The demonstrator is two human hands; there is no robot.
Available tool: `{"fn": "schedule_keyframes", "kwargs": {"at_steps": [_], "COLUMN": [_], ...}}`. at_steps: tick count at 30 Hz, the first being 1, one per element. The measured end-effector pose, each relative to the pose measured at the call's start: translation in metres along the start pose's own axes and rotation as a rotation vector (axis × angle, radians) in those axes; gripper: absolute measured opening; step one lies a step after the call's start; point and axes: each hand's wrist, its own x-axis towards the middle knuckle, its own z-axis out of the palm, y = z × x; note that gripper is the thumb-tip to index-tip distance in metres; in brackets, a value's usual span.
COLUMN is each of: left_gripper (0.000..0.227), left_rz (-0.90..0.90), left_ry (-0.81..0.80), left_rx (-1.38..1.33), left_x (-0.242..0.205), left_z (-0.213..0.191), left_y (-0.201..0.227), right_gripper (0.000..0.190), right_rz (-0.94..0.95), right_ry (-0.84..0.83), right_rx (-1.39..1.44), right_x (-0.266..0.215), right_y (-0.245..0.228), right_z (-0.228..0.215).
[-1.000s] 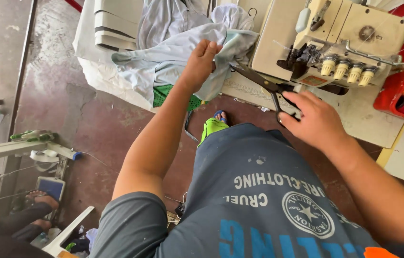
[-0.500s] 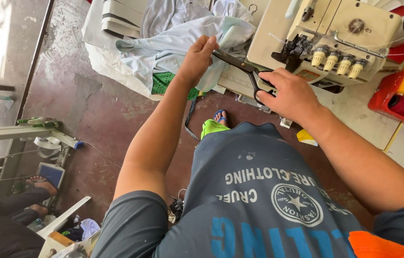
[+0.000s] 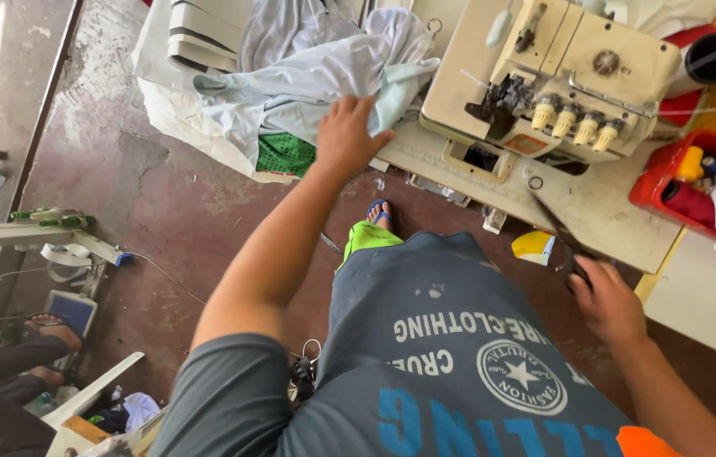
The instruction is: Using an industrial overlock machine to finish the edges of a white garment and trimming excess thread with scissors.
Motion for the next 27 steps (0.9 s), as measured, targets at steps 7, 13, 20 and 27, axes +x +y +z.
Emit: {"fn": "schedule_keyframes", "kwargs": {"at_steps": [7,13,20,27], "left_gripper": [0.042,0.043,0.045,0.031], "left_rz": [-0.124,-0.023,0.704,1.2], "left_ry": [0.011,0.003,-0.394,-0.852], "left_rx": [0.139,-0.611,-0.824,-1.195], "left_x": [0.051,0.064,-0.067,-0.116], "left_z": [-0.005,-0.142,-0.242,-0.124], "left_y": [0.019,0.041,0.184,0.304], "right_gripper": [0.042,0.041,0.069,0.083], "right_rz": [0.164,0.177,-0.47,-0.579], "right_ry": [0.299,0.481,0.482,0.372], "right_rx": [0.025,-0.004,0.806,0.855], "right_x": [0.027,0.059,0.021,0.052], "right_y": [0.056,0.041,-0.106,-0.039], "right_z": [0.026,0.031,-0.073,-0.055]}}
